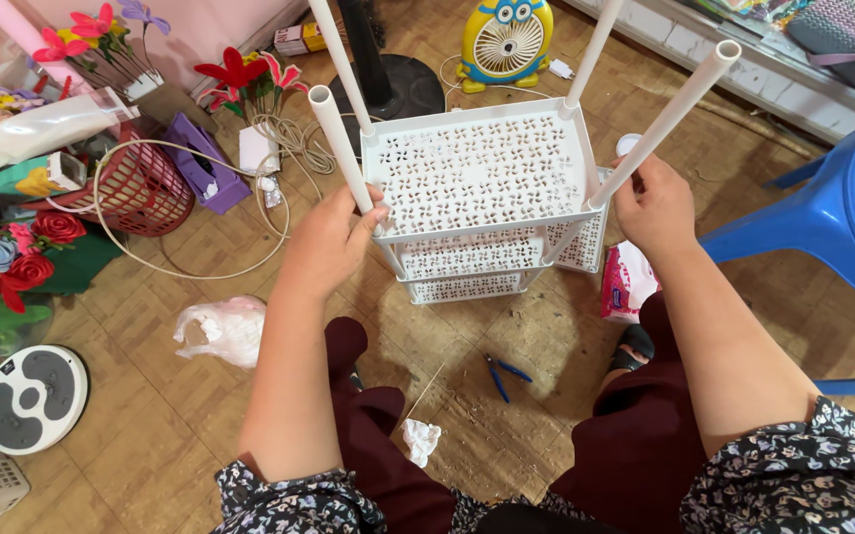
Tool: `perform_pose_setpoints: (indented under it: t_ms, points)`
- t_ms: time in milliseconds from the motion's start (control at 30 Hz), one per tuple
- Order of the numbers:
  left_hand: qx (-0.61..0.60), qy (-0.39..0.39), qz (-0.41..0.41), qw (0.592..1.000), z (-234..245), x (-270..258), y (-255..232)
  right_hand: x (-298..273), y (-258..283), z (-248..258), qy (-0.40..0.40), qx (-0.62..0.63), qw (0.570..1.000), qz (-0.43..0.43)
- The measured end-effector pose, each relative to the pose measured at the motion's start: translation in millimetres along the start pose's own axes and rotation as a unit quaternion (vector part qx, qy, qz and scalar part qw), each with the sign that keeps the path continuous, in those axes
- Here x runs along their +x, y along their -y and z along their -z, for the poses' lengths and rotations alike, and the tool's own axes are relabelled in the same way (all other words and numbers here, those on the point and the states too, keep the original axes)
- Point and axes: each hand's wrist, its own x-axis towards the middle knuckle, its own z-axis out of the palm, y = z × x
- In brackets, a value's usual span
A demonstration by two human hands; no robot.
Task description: The person assembles a white plastic multi-tier rack by inserting four vertical support poles into the corner holes of stacked trays. They then place a top tray onto the assembled frame and briefly handle a small decorative cactus item.
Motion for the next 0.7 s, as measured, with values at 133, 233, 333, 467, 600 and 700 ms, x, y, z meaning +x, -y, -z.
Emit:
perform_pose_setpoints:
  t_ms: [133,233,333,467,600,700]
  points:
    - [-0.02,-0.127,-0.029,0.991,6.1,1.0,4.3,1.0,-2.5,-1.1,-0.004,0.0,1.0,0.014]
    - [0.055,-0.158,-0.056,0.984,25.2,-1.1,14.3,0.4,-3.6,-1.7,-0.003,0.003,1.0,0.006]
    - [0.0,-0.112,-0.019,0.994,45.5,-6.2,23.0,-0.8,-3.4,-2.2,0.004,-0.004,1.0,0.007]
    - [-0.113,-0.084,0.073,0.987,66.9,-14.8,23.8,-0.8,-2.5,-1.8,0.012,-0.003,1.0,0.004]
    - [-0.149,-0.149,0.079,0.974,75.8,-20.1,20.4,-1.5,-3.2,-3.2,0.015,0.001,1.0,0.002]
    - [-0.212,-0.24,0.084,0.944,72.4,-20.0,20.6,-1.7,-4.9,-5.5,0.017,-0.004,1.0,0.002]
